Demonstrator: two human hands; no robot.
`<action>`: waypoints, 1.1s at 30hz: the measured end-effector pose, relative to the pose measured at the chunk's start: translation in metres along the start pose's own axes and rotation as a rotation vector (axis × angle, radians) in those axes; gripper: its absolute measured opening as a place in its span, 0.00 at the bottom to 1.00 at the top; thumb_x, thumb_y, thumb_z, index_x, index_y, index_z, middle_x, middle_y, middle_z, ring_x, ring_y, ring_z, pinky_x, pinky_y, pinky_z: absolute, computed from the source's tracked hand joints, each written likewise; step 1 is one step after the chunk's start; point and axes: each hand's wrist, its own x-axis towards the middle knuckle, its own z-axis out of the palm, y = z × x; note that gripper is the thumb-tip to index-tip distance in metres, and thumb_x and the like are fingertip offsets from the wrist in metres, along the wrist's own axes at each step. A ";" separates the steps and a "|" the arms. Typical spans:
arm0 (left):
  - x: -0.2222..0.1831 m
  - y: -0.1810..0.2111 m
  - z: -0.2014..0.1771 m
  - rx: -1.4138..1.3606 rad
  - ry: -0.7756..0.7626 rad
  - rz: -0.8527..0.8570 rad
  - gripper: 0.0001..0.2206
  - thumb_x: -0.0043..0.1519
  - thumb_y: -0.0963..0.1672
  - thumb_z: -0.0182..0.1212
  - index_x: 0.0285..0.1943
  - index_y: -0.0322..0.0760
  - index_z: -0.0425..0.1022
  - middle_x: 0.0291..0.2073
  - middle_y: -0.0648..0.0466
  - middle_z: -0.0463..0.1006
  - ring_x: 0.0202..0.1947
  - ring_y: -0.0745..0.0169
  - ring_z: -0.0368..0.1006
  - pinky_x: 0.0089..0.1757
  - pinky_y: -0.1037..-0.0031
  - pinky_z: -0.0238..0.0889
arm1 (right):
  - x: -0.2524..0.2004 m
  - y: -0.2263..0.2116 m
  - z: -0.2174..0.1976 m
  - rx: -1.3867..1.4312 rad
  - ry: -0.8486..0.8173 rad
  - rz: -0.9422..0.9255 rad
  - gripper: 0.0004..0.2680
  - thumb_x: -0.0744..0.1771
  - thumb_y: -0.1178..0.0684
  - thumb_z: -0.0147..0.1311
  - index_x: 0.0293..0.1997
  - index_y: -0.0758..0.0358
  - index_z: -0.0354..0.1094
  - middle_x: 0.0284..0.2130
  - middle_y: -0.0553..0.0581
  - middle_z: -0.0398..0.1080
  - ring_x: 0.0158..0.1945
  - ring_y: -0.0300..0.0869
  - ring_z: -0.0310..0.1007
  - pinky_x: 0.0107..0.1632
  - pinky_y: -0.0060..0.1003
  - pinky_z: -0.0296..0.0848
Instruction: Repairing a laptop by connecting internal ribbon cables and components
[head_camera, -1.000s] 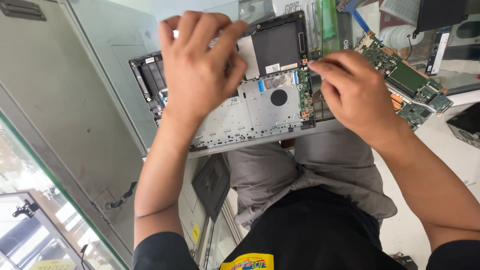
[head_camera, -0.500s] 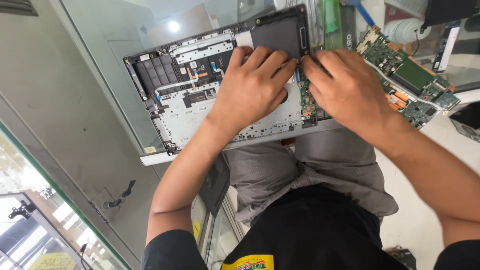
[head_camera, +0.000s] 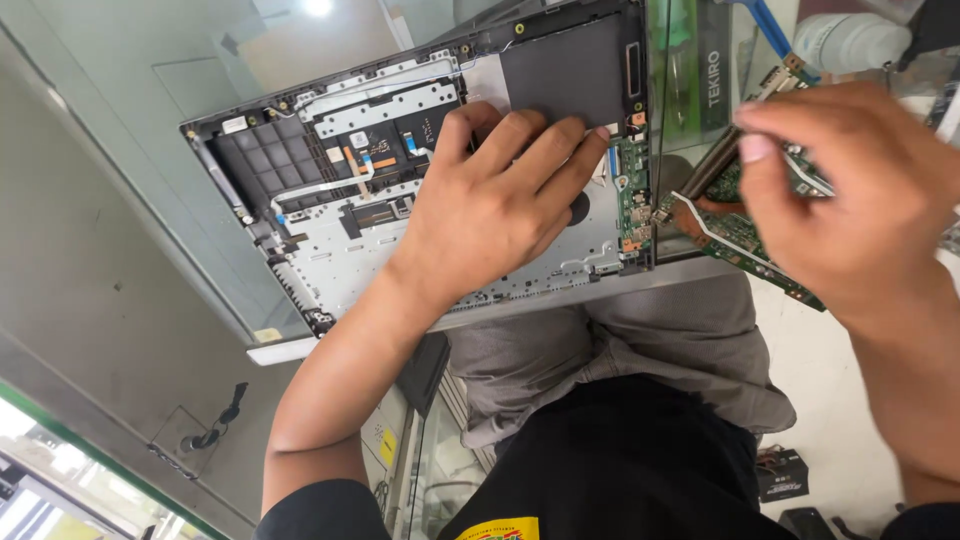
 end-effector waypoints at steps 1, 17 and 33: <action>0.001 -0.001 0.000 -0.006 -0.007 0.000 0.13 0.69 0.46 0.66 0.61 0.46 0.79 0.53 0.62 0.75 0.49 0.63 0.72 0.46 0.64 0.62 | 0.001 0.001 -0.003 0.005 -0.003 0.007 0.04 0.78 0.72 0.57 0.56 0.89 0.78 0.48 0.79 0.79 0.48 0.67 0.77 0.56 0.59 0.76; 0.010 0.000 -0.007 -0.001 0.014 0.019 0.12 0.71 0.43 0.54 0.59 0.44 0.82 0.50 0.60 0.79 0.45 0.63 0.74 0.46 0.67 0.60 | 0.014 -0.017 0.008 -0.072 0.017 0.126 0.04 0.77 0.71 0.58 0.59 0.86 0.71 0.48 0.77 0.74 0.51 0.62 0.75 0.55 0.50 0.75; 0.021 0.022 -0.024 0.005 -0.087 -0.003 0.19 0.58 0.38 0.58 0.58 0.44 0.83 0.43 0.60 0.82 0.43 0.58 0.76 0.48 0.60 0.57 | -0.149 -0.015 -0.061 -0.117 0.465 0.548 0.01 0.73 0.68 0.61 0.47 0.74 0.75 0.40 0.66 0.75 0.43 0.52 0.73 0.46 0.43 0.73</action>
